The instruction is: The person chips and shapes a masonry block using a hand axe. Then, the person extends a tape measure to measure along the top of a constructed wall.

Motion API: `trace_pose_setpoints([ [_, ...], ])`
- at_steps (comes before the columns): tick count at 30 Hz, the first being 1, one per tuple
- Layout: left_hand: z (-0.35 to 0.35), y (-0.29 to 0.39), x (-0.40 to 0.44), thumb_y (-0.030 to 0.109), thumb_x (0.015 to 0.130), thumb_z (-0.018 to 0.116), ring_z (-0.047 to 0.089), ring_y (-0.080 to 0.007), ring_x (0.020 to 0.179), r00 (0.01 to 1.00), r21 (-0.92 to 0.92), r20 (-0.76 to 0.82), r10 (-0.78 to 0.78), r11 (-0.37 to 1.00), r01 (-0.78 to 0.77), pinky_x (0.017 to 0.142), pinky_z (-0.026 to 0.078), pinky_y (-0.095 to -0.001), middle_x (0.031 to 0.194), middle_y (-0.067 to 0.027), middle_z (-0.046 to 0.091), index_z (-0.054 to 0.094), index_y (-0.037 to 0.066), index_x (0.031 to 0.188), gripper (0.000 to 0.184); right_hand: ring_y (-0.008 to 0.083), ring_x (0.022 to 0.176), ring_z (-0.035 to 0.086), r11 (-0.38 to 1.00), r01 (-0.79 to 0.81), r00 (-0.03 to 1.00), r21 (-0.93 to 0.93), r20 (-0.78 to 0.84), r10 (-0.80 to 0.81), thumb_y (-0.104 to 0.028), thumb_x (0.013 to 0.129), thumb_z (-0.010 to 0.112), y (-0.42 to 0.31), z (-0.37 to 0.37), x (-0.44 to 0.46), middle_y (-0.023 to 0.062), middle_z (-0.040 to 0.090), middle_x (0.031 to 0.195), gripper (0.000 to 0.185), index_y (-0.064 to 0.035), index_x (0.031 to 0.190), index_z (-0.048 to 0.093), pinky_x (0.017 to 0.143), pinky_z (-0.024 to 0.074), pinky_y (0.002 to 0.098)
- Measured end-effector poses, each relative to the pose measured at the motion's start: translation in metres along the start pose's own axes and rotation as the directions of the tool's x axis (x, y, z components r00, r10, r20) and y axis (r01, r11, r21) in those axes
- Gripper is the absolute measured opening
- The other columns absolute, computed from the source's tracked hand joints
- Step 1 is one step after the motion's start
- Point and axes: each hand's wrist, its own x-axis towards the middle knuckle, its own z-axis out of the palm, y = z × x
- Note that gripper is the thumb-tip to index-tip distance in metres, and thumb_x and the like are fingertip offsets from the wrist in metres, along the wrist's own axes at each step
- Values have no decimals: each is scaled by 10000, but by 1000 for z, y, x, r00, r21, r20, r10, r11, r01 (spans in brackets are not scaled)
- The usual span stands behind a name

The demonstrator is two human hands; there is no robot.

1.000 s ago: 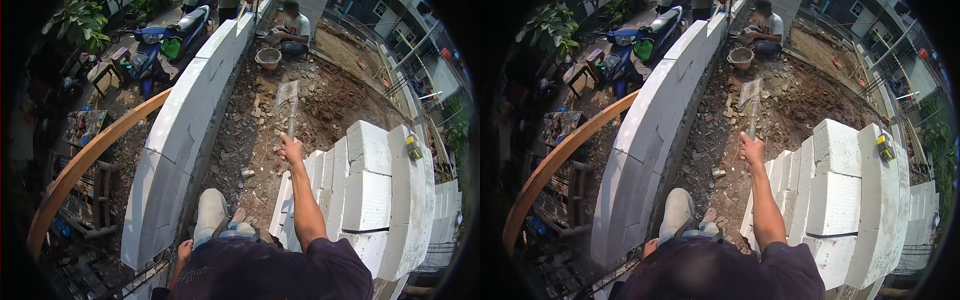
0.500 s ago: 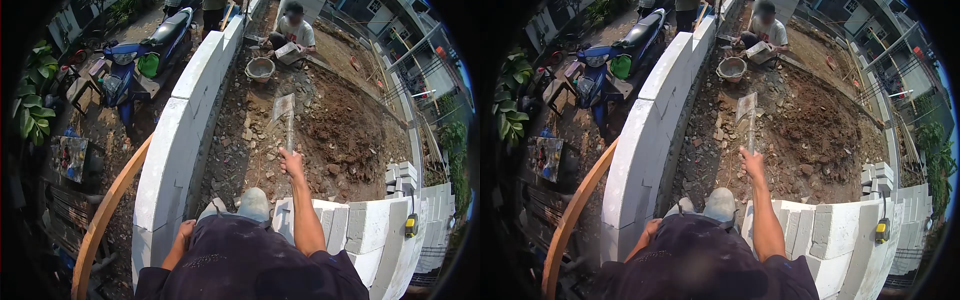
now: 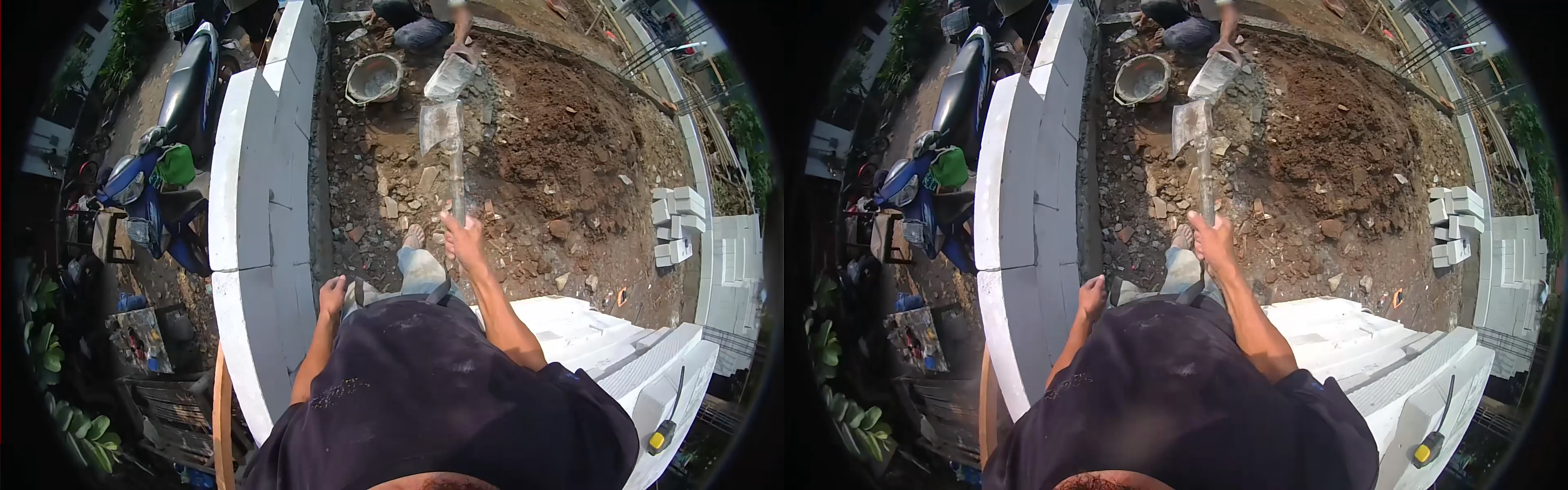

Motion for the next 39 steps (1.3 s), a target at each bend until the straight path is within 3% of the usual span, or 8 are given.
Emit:
trace_pose_setpoints([
  [7, 202, 446, 38, 557, 719, 804, 295, -421, 1407, 421, 503, 121, 899, 310, -807, 1142, 300, -485, 1506, -289, 305, 253, -31, 1497, 1121, 68, 428, 441, 979, 73, 894, -190, -423, -149, -262, 906, 724, -37, -85, 67, -11, 522, 585, 266, -52, 841, 576, 386, 324, 255],
  [11, 358, 567, 124, 657, 604, 829, 115, -448, 1478, 618, 474, 119, 777, 502, -723, 1138, 195, -659, 1574, -280, 165, 128, 42, 1551, 1329, 79, 426, 426, 999, 21, 752, 33, -659, 6, -256, 911, 725, -21, -82, 59, -20, 510, 577, 254, -46, 867, 589, 391, 334, 279],
  [16, 391, 544, 303, 818, 648, 675, 136, -414, 1485, 949, -107, -308, 60, 989, -98, 1150, 189, -653, 1580, -266, 182, 115, 24, 1556, 1330, 78, 388, 406, 970, -206, 418, 131, -884, 208, -137, 911, 695, 90, -67, -33, -13, 481, 573, 214, -60, 1005, 519, 356, 311, 254],
  [19, 347, 492, 371, 870, 727, 538, 273, -410, 1448, 891, -432, 295, -344, 784, 446, 1153, 224, -643, 1571, -235, 263, 159, 30, 1552, 1237, 79, 390, 405, 625, -516, 549, -586, -786, -284, -115, 927, 669, 153, -30, -85, -14, 469, 580, 200, -66, 1020, 499, 351, 305, 259],
  [20, 348, 479, 364, 865, 758, 503, 263, -395, 1457, 804, -594, 433, -407, 542, 594, 1156, 211, -639, 1563, -205, 310, 199, 81, 1561, 1163, 88, 445, 436, 912, -409, 319, -44, -943, 97, -160, 919, 685, 116, -16, -78, -13, 480, 599, 195, -59, 932, 519, 393, 328, 270],
  [21, 357, 463, 367, 780, 850, 480, 344, -404, 1412, 798, -543, 602, -42, 711, 447, 1138, 268, -619, 1532, -164, 386, 316, 132, 1532, 955, 96, 500, 468, 853, -137, 175, 504, -835, 521, -206, 910, 702, 95, -11, -60, -12, 490, 619, 233, -52, 844, 540, 435, 351, 281],
  [27, 380, 442, 368, 471, 935, 592, 522, -307, 1281, 726, -744, 574, 380, 611, 269, 1051, 430, -530, 1402, -95, 549, 490, 106, 1407, 605, 73, 406, 388, 798, -129, 219, 589, -768, 602, -178, 922, 694, 104, -46, 29, -33, 425, 549, 240, -106, 890, 467, 368, 279, 252],
  [39, 375, 304, 330, 554, 894, 563, 286, -386, 1430, 959, -728, 271, -77, 636, 257, 1105, 240, -685, 1565, -136, 287, 282, 155, 1523, 797, 55, 400, 341, 922, -222, 606, 316, -696, 385, -204, 920, 710, 174, -148, 156, -54, 398, 523, 356, -130, 716, 427, 376, 257, 249],
])
